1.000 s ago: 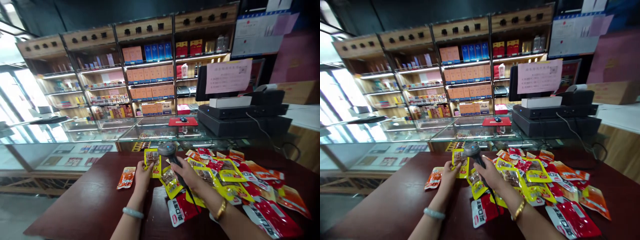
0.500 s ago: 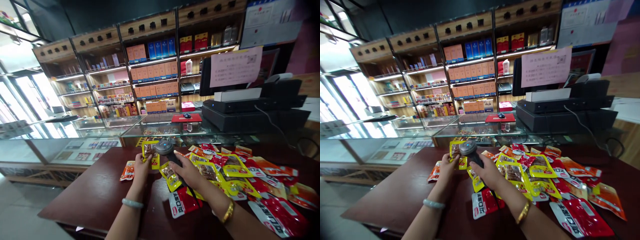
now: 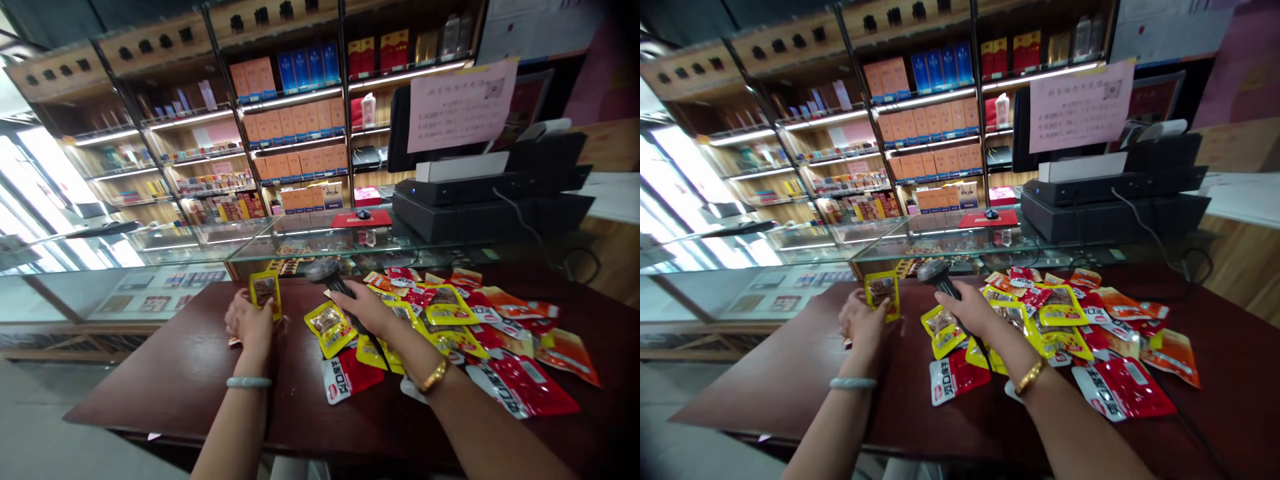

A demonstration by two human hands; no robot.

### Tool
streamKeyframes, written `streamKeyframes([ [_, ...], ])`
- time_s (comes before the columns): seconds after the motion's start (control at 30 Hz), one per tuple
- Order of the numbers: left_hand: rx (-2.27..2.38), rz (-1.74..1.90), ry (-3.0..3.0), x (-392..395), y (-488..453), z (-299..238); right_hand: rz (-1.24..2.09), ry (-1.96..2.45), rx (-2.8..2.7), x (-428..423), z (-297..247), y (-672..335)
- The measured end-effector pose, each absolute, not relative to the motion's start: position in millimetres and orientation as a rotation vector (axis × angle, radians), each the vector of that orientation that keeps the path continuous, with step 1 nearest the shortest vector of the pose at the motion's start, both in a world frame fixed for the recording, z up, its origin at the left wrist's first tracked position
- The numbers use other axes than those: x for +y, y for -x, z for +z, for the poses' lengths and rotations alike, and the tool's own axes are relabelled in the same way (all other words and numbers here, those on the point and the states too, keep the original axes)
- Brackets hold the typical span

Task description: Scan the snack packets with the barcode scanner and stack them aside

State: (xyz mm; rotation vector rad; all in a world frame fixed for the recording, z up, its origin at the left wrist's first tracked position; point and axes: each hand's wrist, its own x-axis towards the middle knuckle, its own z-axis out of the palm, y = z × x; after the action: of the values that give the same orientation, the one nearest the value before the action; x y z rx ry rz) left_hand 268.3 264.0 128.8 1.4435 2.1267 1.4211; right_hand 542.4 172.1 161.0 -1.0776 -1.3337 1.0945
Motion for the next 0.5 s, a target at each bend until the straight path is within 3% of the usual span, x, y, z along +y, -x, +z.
streamKeyframes([
  [0.1,2.232,1.293,-1.812,251.9,-285.2,130.0,1.081,1.094,-1.328,176.4,158.2,-549.1],
  [0.3,1.926,0.327,-2.356,240.6,-326.5,115.2,1.039,1.132,-1.338,182.6,155.7,-556.5],
  [0.5,1.834,0.427,-2.171,249.0,-324.0,111.3,1.047,1.151,-1.336,183.2,157.7,-557.4],
])
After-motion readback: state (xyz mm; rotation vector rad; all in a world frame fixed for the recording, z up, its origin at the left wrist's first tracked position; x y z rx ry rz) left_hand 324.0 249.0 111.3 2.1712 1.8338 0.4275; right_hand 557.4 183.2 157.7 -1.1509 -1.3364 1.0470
